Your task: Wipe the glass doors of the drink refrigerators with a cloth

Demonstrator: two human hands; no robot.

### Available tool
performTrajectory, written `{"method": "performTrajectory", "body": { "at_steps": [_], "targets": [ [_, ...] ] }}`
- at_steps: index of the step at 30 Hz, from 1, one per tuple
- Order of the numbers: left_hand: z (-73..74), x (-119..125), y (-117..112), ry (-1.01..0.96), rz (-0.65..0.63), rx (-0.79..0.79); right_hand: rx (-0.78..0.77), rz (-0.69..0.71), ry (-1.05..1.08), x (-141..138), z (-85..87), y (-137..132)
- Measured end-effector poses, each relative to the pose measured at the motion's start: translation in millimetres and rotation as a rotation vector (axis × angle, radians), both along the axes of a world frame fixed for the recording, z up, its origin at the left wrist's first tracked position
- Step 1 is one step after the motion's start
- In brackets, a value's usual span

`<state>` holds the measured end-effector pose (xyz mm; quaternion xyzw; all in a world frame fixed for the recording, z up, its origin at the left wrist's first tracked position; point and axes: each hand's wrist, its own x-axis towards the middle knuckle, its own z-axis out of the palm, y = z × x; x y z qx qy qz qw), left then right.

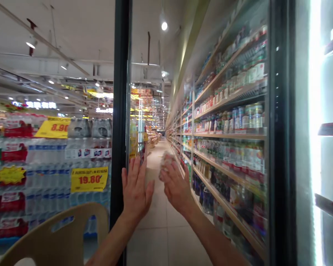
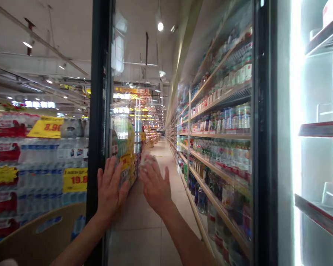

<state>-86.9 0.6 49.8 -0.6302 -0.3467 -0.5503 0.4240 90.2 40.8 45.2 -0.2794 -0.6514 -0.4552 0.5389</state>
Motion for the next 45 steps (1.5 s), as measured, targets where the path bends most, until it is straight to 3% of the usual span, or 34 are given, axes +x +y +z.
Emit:
{"method": "performTrajectory", "body": {
  "at_steps": [2, 6, 8, 12, 13, 14, 17, 19, 20, 23, 25, 26, 29, 31, 33, 37, 39, 42, 44, 45],
  "targets": [
    [6.8, 5.3, 3.9, 0.014, 0.015, 0.003, 0.009, -0.017, -0.07, 9.9, 5.5, 3.1],
    [20.4, 22.7, 13.2, 0.061, 0.06, 0.011, 0.064, -0.141, 0.386, 65.6, 20.8, 14.2],
    [29.2, 37.4, 18.3, 0.087, 0.075, 0.005, 0.067, -0.157, 0.458, 82.5, 21.0, 15.0],
    [45.7, 66.8, 28.9, 0.096, 0.107, -0.039, -0.017, -0.114, -0.036, 95.2, 11.2, 10.6],
    [47.8, 71.3, 31.4, 0.098, 0.115, -0.046, -0.028, -0.116, -0.076, 103.1, 11.1, 10.9],
    [49.0, 74.3, 33.7, 0.101, 0.123, -0.048, -0.034, -0.134, -0.027, 114.2, 12.7, 12.3],
    [48.4, 76.0, 38.8, 0.115, 0.138, -0.038, -0.046, -0.214, 0.442, 152.7, 21.9, 19.8],
    [47.3, 74.5, 40.5, 0.113, 0.138, -0.038, -0.052, -0.229, 0.616, 164.4, 23.8, 23.0],
    [47.0, 73.7, 41.0, 0.112, 0.134, -0.037, -0.047, -0.223, 0.592, 163.7, 22.3, 23.2],
    [46.7, 71.4, 41.7, 0.119, 0.119, -0.036, -0.06, -0.198, 0.208, 151.5, 14.7, 21.2],
    [45.9, 70.0, 41.4, 0.13, 0.113, -0.032, -0.064, -0.189, 0.069, 153.4, 15.6, 20.8],
    [45.5, 69.6, 40.9, 0.136, 0.112, -0.035, -0.059, -0.194, 0.12, 159.5, 19.6, 21.7],
    [46.5, 71.8, 38.3, 0.13, 0.107, -0.046, -0.025, -0.214, 0.584, 180.9, 42.0, 26.8],
    [52.3, 76.6, 36.6, 0.118, 0.098, -0.046, -0.02, -0.208, 0.751, 180.0, 56.9, 28.9],
    [62.9, 82.2, 36.1, 0.109, 0.087, -0.027, -0.013, -0.188, 0.621, 163.5, 64.7, 28.5],
    [85.6, 85.6, 39.7, 0.101, 0.103, 0.003, -0.031, -0.164, 0.114, 143.6, 67.0, 25.5],
    [90.4, 81.9, 42.2, 0.121, 0.121, 0.005, -0.054, -0.176, 0.201, 161.4, 75.8, 26.1],
    [91.5, 76.6, 44.9, 0.152, 0.124, 0.017, -0.073, -0.188, 0.691, 194.4, 105.8, 28.8],
    [95.4, 76.6, 46.3, 0.152, 0.107, 0.024, -0.076, -0.168, 0.828, 193.3, 127.4, 28.6],
    [99.9, 77.5, 46.8, 0.148, 0.096, 0.03, -0.075, -0.155, 0.792, 183.3, 135.3, 27.5]
  ]
}}
